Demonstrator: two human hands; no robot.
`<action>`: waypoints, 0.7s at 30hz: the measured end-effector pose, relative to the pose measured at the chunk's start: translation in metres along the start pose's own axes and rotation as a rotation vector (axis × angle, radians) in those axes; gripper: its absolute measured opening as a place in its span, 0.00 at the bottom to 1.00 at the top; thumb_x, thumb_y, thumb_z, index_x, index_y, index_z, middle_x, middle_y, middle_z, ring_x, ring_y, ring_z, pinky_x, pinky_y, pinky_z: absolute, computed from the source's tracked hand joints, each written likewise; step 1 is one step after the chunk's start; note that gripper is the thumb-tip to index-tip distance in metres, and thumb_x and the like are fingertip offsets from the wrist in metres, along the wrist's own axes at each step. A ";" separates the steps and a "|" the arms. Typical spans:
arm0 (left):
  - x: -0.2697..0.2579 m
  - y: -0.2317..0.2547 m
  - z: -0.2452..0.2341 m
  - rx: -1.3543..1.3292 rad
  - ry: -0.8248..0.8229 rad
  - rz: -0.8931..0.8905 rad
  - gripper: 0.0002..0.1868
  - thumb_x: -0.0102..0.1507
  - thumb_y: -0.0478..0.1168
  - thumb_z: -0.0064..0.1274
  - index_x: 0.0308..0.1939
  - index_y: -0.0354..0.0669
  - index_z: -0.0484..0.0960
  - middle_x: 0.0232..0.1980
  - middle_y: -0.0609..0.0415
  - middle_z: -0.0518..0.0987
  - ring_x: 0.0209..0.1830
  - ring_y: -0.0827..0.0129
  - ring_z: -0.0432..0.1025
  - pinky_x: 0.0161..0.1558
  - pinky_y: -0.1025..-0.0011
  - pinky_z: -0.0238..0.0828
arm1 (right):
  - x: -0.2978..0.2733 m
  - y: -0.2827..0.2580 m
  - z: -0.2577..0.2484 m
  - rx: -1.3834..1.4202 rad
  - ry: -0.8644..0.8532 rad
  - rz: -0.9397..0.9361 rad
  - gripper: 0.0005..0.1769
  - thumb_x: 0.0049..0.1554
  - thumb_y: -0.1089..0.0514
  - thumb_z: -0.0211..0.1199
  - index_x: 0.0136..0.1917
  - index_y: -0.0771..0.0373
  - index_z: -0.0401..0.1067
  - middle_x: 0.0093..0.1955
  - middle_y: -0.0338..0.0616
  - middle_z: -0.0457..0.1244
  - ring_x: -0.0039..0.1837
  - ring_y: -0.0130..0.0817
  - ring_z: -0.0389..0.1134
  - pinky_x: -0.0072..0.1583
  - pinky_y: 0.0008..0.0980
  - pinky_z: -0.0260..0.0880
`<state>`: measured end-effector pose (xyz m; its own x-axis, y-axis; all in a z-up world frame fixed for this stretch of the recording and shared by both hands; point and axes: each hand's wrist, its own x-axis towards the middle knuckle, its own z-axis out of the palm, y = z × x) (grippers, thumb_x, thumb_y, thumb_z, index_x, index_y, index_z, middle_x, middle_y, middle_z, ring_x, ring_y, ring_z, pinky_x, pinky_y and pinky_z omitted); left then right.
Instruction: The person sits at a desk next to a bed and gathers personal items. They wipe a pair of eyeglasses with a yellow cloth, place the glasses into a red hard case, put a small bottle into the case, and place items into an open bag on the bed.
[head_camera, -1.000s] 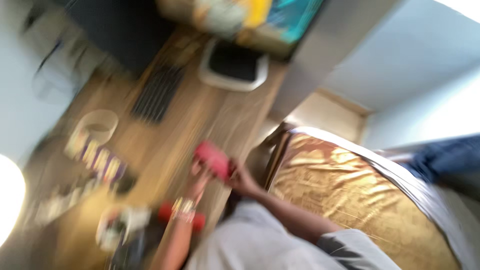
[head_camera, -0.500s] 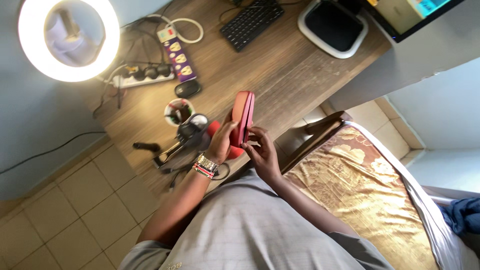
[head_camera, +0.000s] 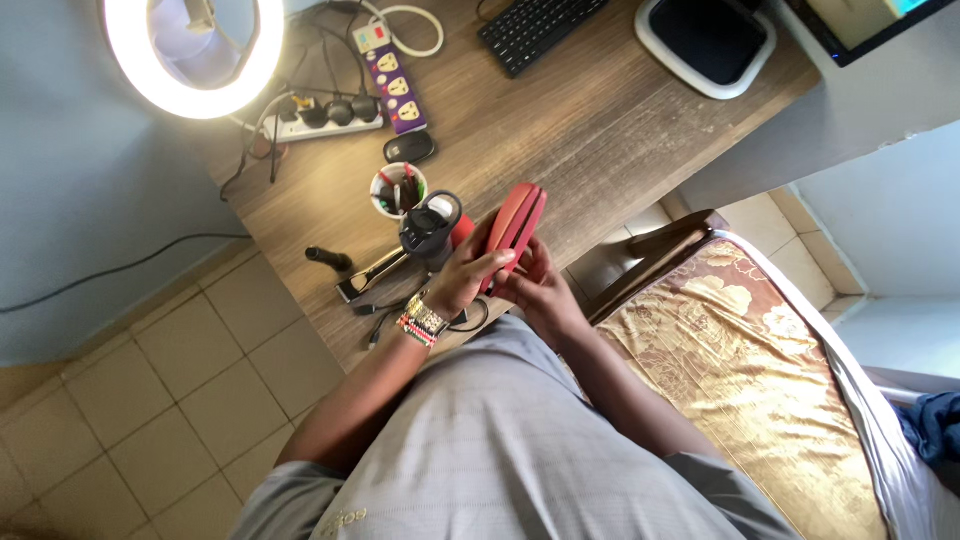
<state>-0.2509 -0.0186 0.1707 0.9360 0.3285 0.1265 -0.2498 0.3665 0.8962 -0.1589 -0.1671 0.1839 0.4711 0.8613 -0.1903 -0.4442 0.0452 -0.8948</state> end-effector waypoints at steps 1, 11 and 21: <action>0.000 0.000 -0.002 -0.014 0.020 -0.012 0.41 0.64 0.49 0.54 0.78 0.37 0.58 0.71 0.48 0.70 0.69 0.67 0.66 0.69 0.68 0.63 | 0.001 -0.001 0.000 0.002 -0.022 0.001 0.41 0.60 0.60 0.65 0.81 0.59 0.49 0.71 0.47 0.60 0.68 0.37 0.64 0.64 0.42 0.71; 0.009 0.012 0.003 -0.414 0.128 -0.124 0.38 0.65 0.48 0.52 0.78 0.42 0.63 0.62 0.55 0.75 0.59 0.74 0.70 0.56 0.72 0.70 | 0.023 -0.022 -0.023 0.167 -0.074 0.083 0.34 0.62 0.64 0.59 0.79 0.61 0.53 0.70 0.46 0.61 0.69 0.40 0.65 0.69 0.48 0.69; 0.026 0.009 0.013 -0.471 0.188 -0.169 0.35 0.66 0.49 0.49 0.76 0.43 0.62 0.64 0.55 0.74 0.61 0.72 0.70 0.61 0.68 0.68 | 0.037 -0.032 -0.055 0.064 -0.100 0.166 0.32 0.64 0.63 0.60 0.78 0.63 0.56 0.67 0.41 0.63 0.65 0.30 0.65 0.62 0.33 0.67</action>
<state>-0.2254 -0.0179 0.1878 0.9232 0.3650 -0.1202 -0.2238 0.7648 0.6042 -0.0855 -0.1648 0.1830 0.3110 0.9053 -0.2893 -0.5585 -0.0722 -0.8264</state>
